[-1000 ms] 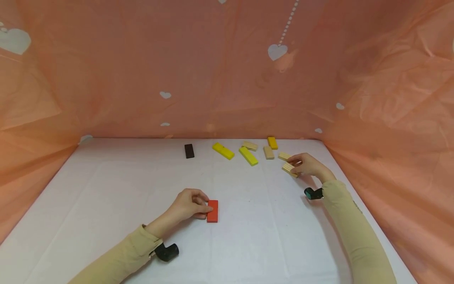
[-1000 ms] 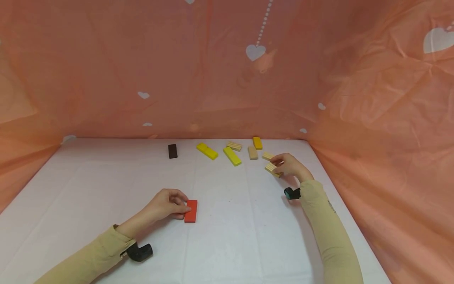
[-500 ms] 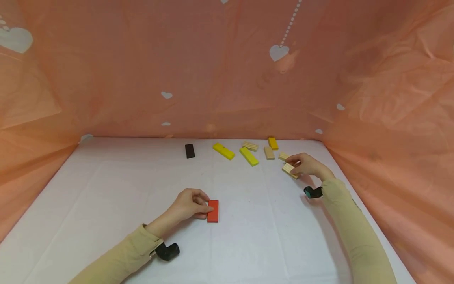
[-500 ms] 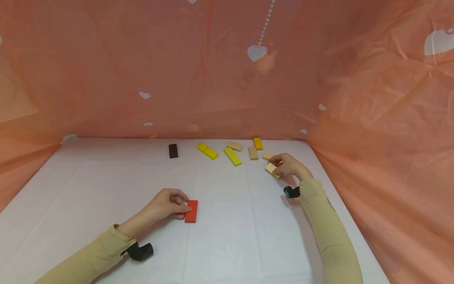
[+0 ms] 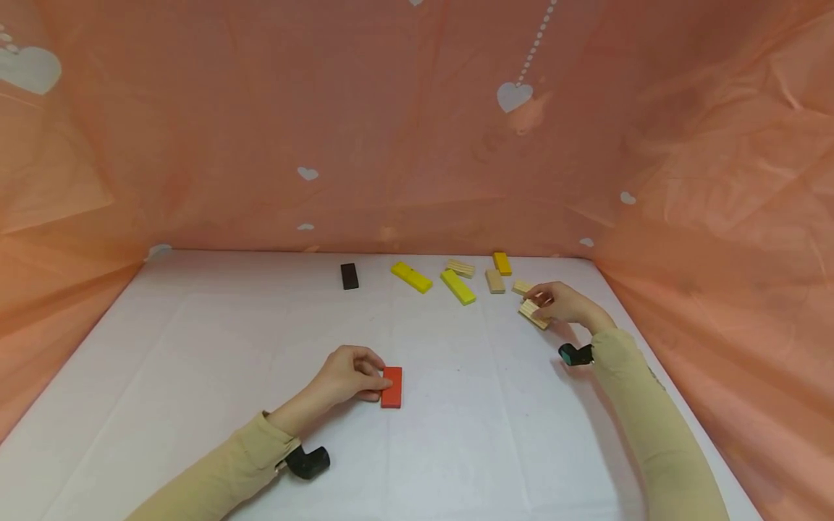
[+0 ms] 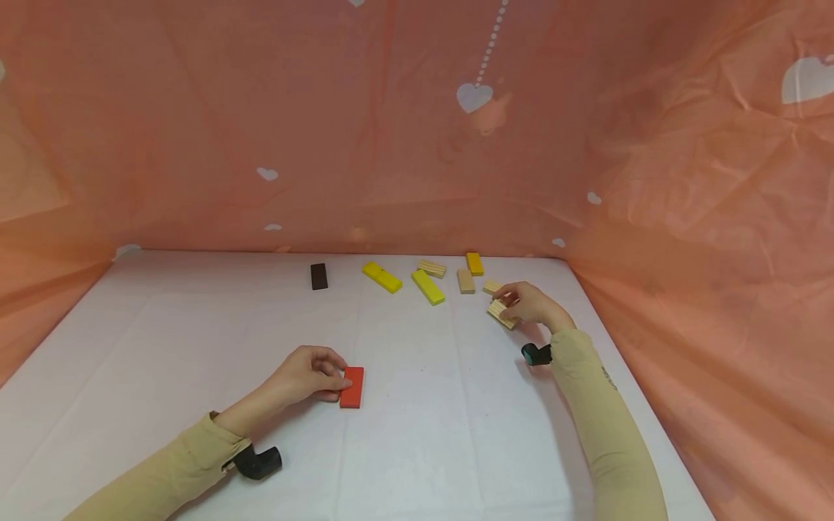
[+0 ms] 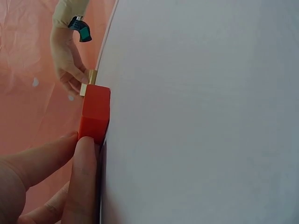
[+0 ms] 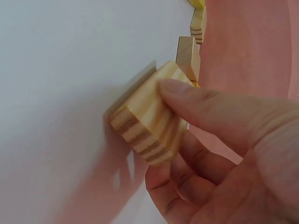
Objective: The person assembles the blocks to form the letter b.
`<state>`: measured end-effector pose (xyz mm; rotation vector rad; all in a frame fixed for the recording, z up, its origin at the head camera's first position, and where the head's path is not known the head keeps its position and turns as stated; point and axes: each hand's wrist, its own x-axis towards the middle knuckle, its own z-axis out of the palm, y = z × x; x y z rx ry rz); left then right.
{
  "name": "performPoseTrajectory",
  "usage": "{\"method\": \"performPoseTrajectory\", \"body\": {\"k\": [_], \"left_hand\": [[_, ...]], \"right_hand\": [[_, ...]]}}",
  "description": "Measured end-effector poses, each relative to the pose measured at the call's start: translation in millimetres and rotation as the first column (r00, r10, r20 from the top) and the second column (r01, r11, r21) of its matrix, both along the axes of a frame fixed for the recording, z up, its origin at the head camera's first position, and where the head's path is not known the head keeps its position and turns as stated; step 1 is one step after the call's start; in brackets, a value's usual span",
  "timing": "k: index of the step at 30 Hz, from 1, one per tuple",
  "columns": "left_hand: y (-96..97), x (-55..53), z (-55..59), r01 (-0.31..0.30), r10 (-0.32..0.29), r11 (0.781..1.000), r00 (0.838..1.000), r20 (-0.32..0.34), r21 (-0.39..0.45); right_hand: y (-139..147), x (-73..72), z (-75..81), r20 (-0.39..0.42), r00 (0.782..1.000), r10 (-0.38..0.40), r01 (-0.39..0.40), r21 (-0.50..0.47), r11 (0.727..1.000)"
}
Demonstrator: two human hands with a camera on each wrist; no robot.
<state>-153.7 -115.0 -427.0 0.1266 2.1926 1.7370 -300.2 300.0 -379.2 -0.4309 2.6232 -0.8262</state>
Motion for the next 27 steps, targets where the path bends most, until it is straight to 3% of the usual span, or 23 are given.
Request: {"method": "performPoseTrajectory", "body": {"k": [10, 27], "left_hand": [[0.2, 0.4, 1.0, -0.004, 0.004, 1.000, 1.000, -0.002, 0.004], [-0.3, -2.3, -0.5, 0.001, -0.001, 1.000, 1.000, 0.016, -0.004]], "right_hand": [[-3.6, 3.8, 5.9, -0.029, 1.000, 0.001, -0.001, 0.002, 1.000], [-25.7, 19.7, 15.3, -0.122, 0.989, -0.086, 0.061, -0.196, 0.979]]}}
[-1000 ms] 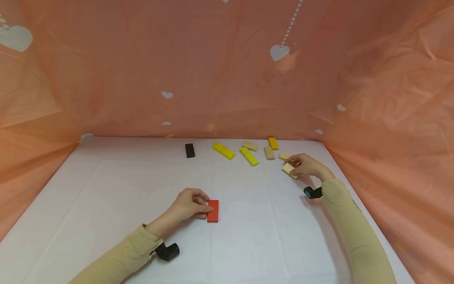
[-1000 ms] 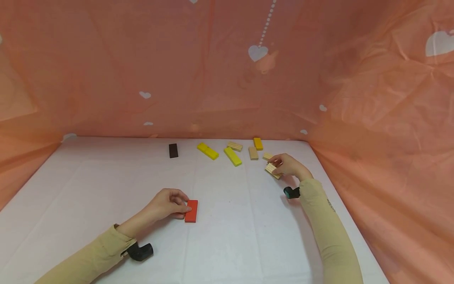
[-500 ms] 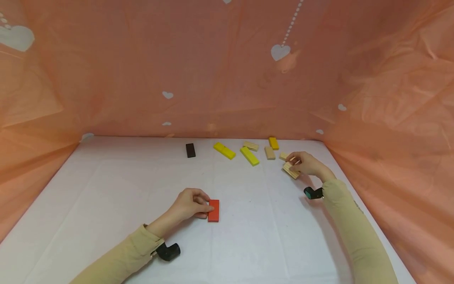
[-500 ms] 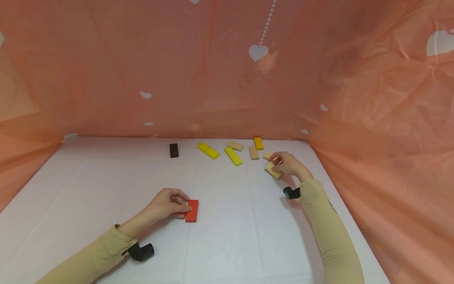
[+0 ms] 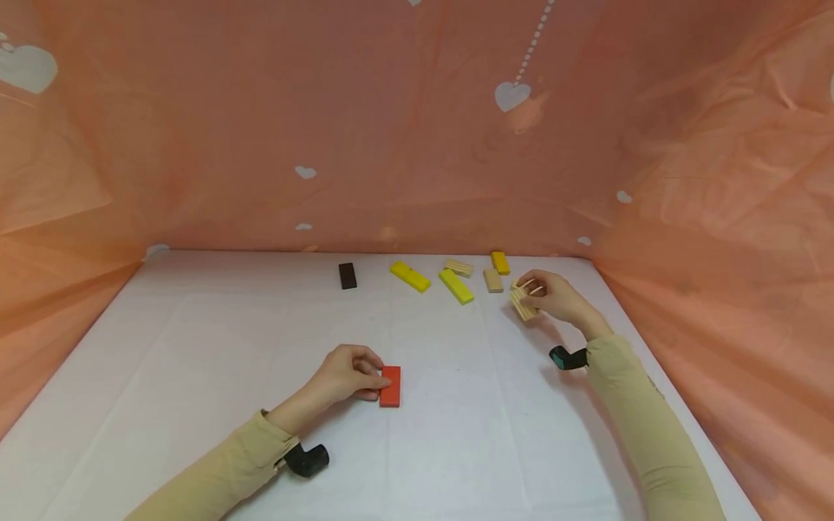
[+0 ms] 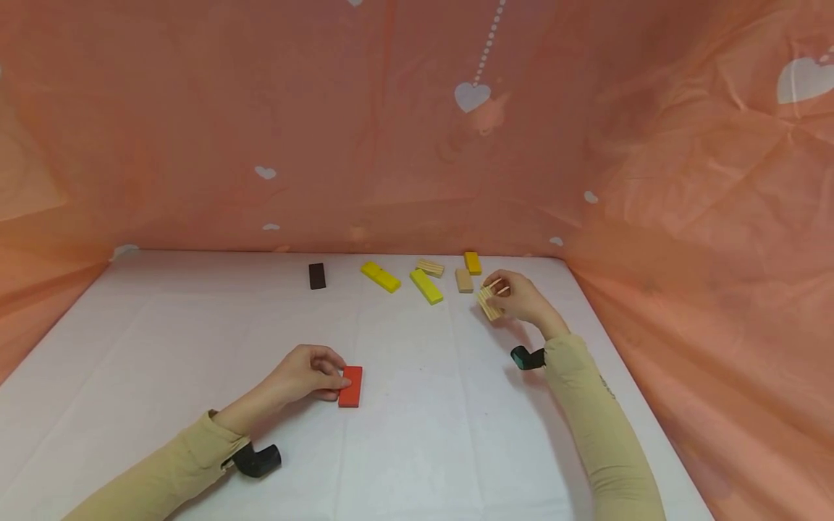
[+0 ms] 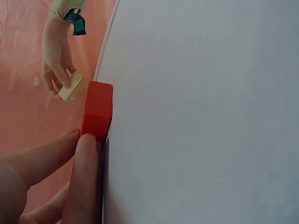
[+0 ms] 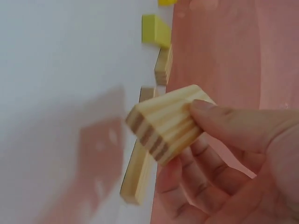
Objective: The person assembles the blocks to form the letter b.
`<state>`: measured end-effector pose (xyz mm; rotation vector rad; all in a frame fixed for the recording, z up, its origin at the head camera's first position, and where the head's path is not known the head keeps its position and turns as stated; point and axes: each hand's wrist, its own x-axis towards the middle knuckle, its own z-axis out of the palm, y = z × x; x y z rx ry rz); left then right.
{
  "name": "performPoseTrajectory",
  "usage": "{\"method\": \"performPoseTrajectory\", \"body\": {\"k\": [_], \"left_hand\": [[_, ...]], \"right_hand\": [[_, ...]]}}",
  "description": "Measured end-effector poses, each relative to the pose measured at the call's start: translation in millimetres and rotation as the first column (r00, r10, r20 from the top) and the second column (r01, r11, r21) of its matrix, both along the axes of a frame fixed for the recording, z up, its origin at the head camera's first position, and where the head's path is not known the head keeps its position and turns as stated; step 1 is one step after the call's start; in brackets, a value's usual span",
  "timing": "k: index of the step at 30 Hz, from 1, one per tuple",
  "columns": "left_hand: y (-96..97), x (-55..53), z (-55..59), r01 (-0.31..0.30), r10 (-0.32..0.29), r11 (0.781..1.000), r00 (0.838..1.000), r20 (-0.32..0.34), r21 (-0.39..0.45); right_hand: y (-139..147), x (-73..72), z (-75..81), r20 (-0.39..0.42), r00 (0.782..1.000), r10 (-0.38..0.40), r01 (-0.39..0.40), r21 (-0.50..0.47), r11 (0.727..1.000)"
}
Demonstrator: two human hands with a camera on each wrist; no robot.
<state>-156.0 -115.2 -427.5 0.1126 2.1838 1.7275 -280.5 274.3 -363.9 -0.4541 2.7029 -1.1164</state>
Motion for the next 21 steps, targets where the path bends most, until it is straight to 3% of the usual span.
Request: {"method": "performPoseTrajectory", "body": {"k": [4, 10, 16, 21], "left_hand": [[0.9, -0.6, -1.2, -0.006, 0.006, 1.000, 1.000, 0.002, -0.007], [0.6, 0.2, -1.8, -0.008, 0.007, 1.000, 1.000, 0.022, 0.018], [-0.1, 0.4, 0.1, -0.009, 0.009, 1.000, 1.000, 0.026, 0.016], [0.3, 0.0, 1.5, -0.011, 0.011, 1.000, 1.000, 0.019, 0.002]], "right_hand": [[-10.0, 2.3, -3.0, 0.027, 0.999, -0.040, 0.043, -0.130, 0.991], [-30.7, 6.8, -10.3, 0.119, 0.990, -0.077, 0.112, -0.321, 0.941], [-51.7, 13.3, -11.5, 0.210, 0.974, -0.085, 0.169, -0.424, 0.890], [-65.3, 16.9, -10.5, 0.275, 0.956, -0.106, 0.226, -0.455, 0.861]]}}
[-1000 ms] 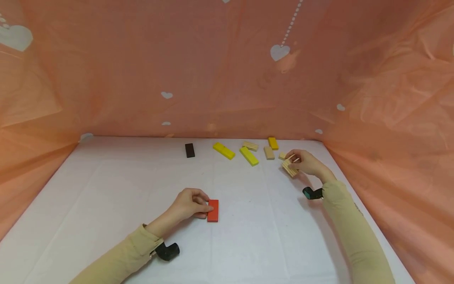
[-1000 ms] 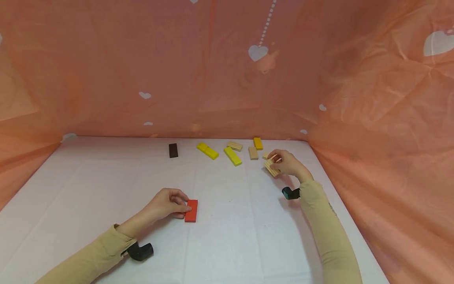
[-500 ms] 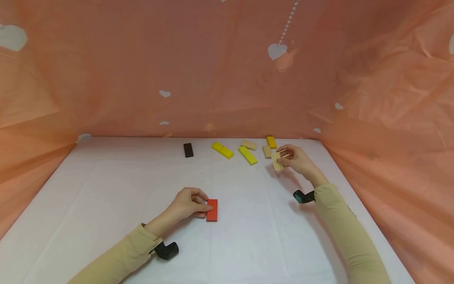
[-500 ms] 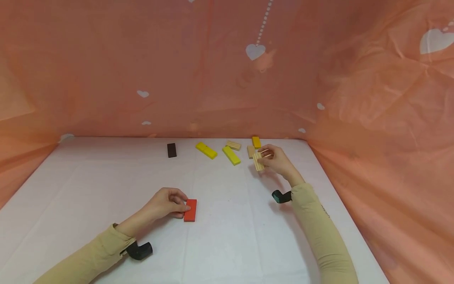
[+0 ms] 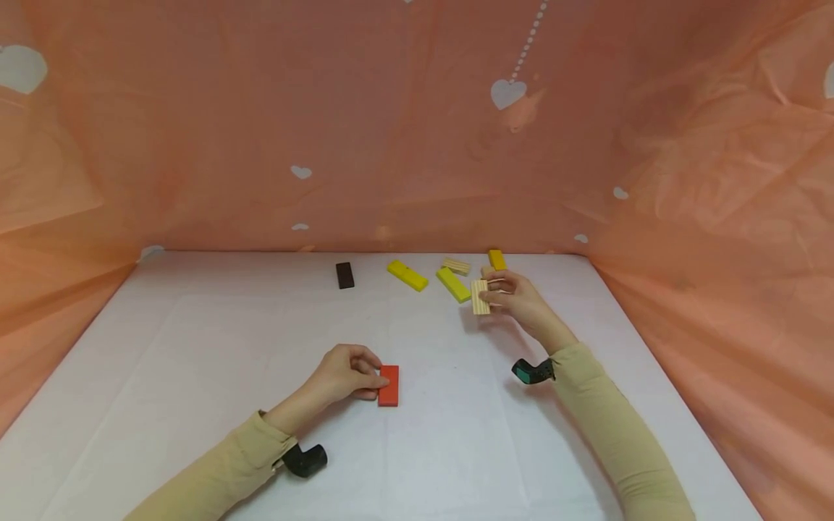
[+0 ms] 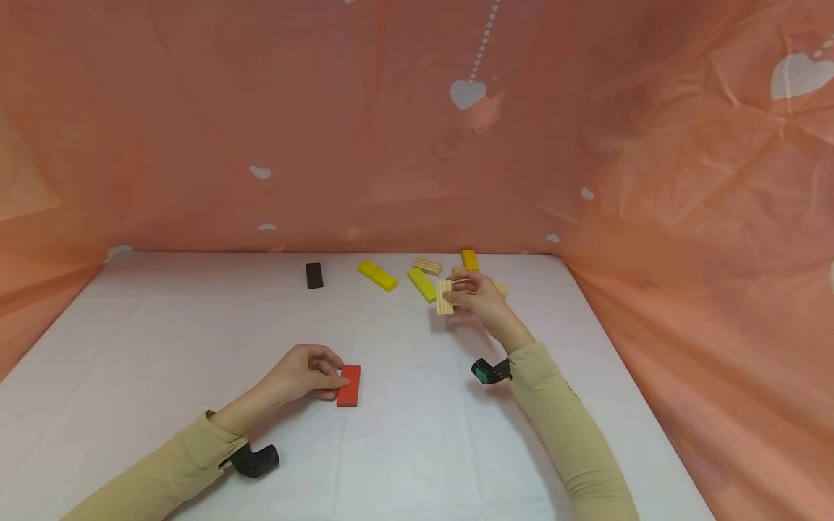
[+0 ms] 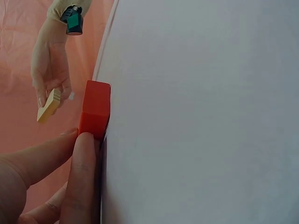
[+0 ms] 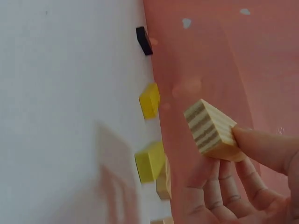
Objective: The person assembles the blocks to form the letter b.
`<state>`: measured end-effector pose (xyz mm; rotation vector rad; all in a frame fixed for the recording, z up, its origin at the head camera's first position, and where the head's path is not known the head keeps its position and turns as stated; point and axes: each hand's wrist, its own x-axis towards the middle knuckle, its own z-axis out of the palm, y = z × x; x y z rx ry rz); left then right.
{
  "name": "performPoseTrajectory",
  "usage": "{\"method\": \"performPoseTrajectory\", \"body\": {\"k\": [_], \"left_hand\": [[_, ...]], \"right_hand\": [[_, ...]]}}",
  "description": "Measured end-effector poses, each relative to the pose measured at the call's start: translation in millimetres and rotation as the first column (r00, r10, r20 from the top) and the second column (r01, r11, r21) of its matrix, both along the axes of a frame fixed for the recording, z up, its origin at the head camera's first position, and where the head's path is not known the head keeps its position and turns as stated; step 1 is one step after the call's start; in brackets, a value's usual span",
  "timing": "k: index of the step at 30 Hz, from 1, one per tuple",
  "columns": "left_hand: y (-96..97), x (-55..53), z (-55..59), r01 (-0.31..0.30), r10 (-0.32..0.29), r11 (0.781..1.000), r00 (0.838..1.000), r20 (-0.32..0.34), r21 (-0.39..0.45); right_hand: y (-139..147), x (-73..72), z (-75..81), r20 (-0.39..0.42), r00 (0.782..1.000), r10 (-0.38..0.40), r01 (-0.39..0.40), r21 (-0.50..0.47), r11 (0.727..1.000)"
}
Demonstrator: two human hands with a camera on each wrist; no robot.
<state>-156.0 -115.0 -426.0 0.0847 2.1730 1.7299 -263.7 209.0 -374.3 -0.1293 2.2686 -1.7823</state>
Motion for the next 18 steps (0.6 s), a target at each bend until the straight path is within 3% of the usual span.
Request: {"method": "performPoseTrajectory", "body": {"k": [7, 18], "left_hand": [[0.3, 0.7, 0.5, 0.004, -0.004, 1.000, 1.000, -0.025, -0.012], [-0.6, 1.7, 0.3, 0.004, -0.004, 1.000, 1.000, -0.030, 0.008]], "right_hand": [[-15.3, 1.0, -2.6, 0.050, 0.999, 0.012, -0.009, -0.046, 0.999], [-41.7, 8.3, -4.7, 0.044, 0.998, 0.047, -0.042, -0.103, 0.994]]}}
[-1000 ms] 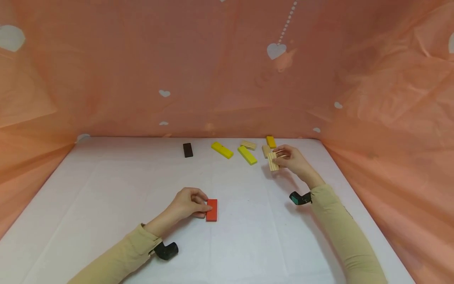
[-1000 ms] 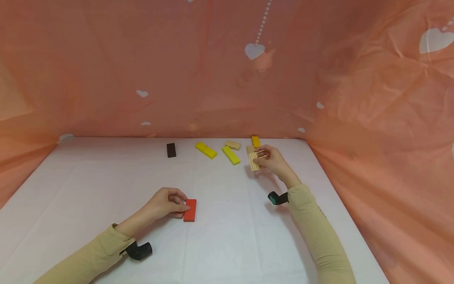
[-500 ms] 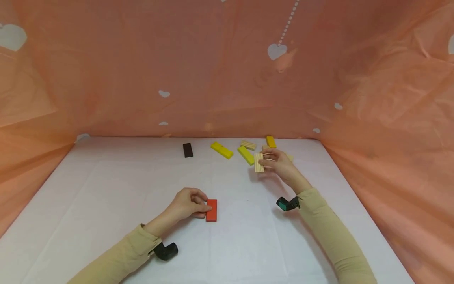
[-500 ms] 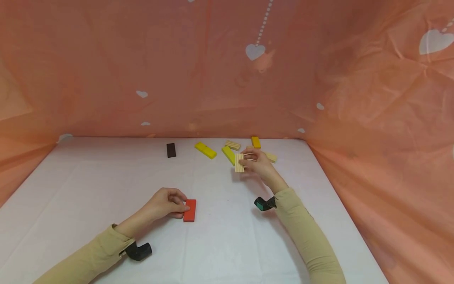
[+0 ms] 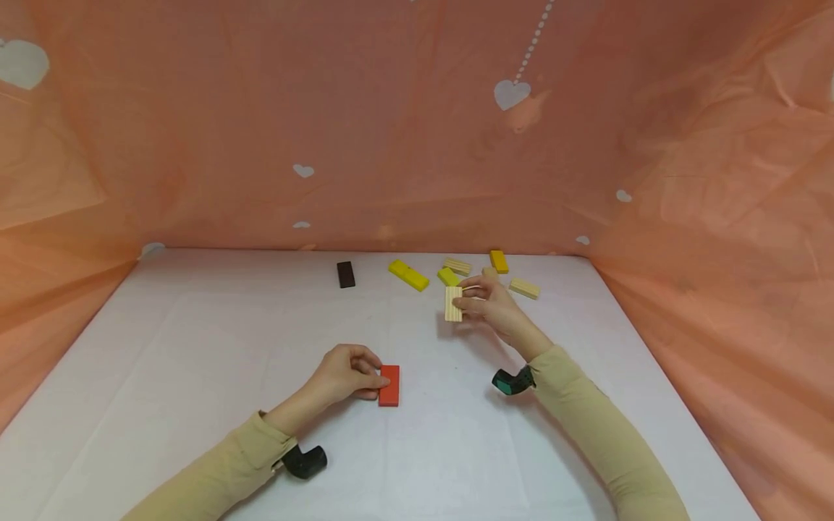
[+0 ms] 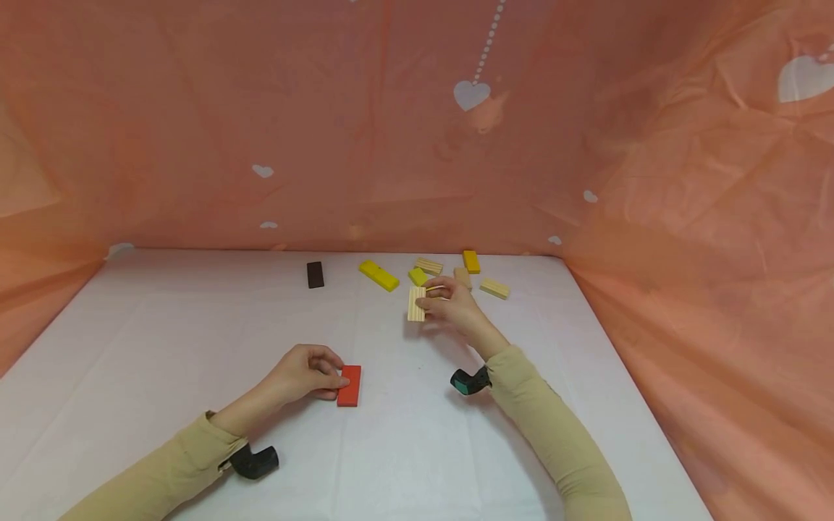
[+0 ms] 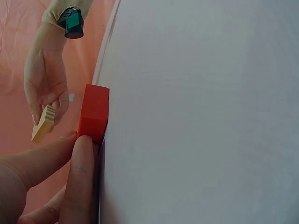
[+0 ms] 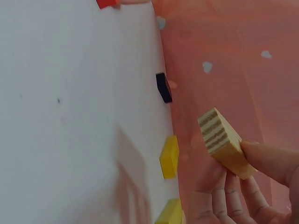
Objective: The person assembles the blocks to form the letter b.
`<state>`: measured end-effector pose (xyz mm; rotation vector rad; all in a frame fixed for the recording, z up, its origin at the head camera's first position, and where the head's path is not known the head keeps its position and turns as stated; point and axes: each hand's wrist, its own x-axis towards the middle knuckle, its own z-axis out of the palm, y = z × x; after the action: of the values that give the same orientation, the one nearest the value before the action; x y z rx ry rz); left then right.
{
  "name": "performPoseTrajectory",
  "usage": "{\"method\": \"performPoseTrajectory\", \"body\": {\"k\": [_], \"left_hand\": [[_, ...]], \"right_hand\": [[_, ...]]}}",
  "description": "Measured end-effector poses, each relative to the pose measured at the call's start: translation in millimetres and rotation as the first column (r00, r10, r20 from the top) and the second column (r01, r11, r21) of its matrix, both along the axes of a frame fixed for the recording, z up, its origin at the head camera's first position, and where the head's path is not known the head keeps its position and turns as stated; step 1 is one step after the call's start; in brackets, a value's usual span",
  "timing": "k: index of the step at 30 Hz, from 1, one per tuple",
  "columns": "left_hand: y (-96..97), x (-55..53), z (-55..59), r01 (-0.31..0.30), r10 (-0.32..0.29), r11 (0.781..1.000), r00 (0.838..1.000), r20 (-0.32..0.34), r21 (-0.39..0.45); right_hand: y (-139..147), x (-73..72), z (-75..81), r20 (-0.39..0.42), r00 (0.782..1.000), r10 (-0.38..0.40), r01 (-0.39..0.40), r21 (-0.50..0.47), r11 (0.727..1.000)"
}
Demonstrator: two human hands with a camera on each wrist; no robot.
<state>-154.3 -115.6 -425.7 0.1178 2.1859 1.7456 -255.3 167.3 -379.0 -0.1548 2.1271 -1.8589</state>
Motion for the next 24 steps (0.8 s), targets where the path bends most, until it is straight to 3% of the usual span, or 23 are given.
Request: {"method": "performPoseTrajectory", "body": {"k": [18, 24], "left_hand": [[1.4, 0.5, 0.0, -0.023, 0.023, 1.000, 1.000, 0.011, 0.003], [1.6, 1.0, 1.2, -0.017, 0.017, 1.000, 1.000, 0.006, -0.010]], "right_hand": [[-42.5, 10.1, -16.2, 0.030, 0.999, 0.042, -0.044, 0.069, 0.997], [-51.8, 13.2, -22.8, 0.075, 0.996, 0.046, -0.049, 0.043, 0.998]]}}
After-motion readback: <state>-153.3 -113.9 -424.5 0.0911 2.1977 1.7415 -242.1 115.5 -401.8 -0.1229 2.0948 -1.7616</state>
